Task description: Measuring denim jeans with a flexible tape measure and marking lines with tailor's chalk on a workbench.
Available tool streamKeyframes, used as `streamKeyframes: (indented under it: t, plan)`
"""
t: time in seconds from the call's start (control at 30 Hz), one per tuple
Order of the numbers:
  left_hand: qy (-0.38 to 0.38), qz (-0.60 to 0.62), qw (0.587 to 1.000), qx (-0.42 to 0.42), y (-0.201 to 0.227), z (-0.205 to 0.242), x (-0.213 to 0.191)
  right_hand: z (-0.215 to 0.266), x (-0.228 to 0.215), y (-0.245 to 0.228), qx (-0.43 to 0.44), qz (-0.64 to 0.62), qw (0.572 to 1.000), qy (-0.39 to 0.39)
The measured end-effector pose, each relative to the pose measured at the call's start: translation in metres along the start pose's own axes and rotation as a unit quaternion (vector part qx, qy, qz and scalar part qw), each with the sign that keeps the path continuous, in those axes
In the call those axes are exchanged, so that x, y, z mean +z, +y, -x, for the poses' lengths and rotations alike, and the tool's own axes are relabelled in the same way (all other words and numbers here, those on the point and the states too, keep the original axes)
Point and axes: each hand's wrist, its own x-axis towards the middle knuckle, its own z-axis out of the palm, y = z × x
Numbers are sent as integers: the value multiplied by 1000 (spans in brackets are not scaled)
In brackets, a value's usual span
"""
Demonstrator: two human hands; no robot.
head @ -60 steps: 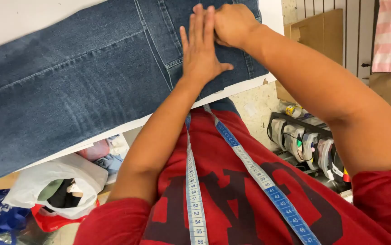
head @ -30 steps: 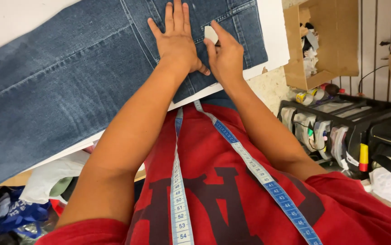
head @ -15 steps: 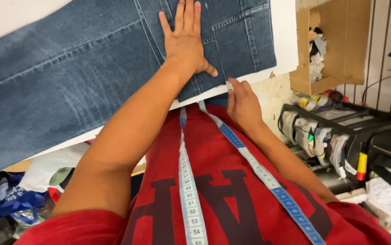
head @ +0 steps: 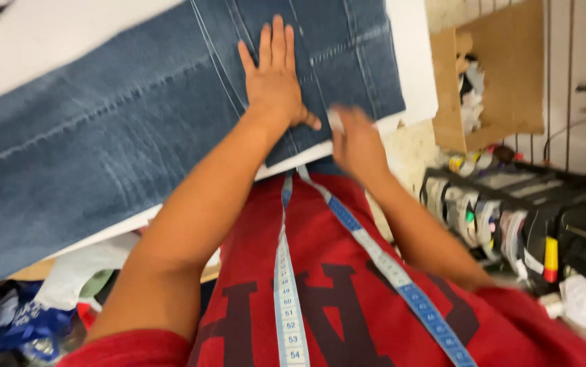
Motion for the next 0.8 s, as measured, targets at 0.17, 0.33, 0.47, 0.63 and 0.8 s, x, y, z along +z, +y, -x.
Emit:
streamKeyframes:
  t: [0.17, 0.33, 0.47, 0.63, 0.8]
  plan:
    - [-43, 17, 999, 8, -2, 5, -7, 20, -14, 4, 69, -51, 996, -31]
    - [-37, 37, 999, 10, -2, 3, -4, -110, 2, 21, 37, -75, 991, 101]
    - [-32, 45, 998, 7, -3, -2, 0, -194, 24, 19, -30, -107, 981, 157]
    - [-32, 63, 997, 16, -6, -6, 5, -271, 41, 24, -112, -65, 975, 180]
    - [-23, 64, 998, 19, -7, -9, 8, -252, 13, 3, -83, -41, 987, 128]
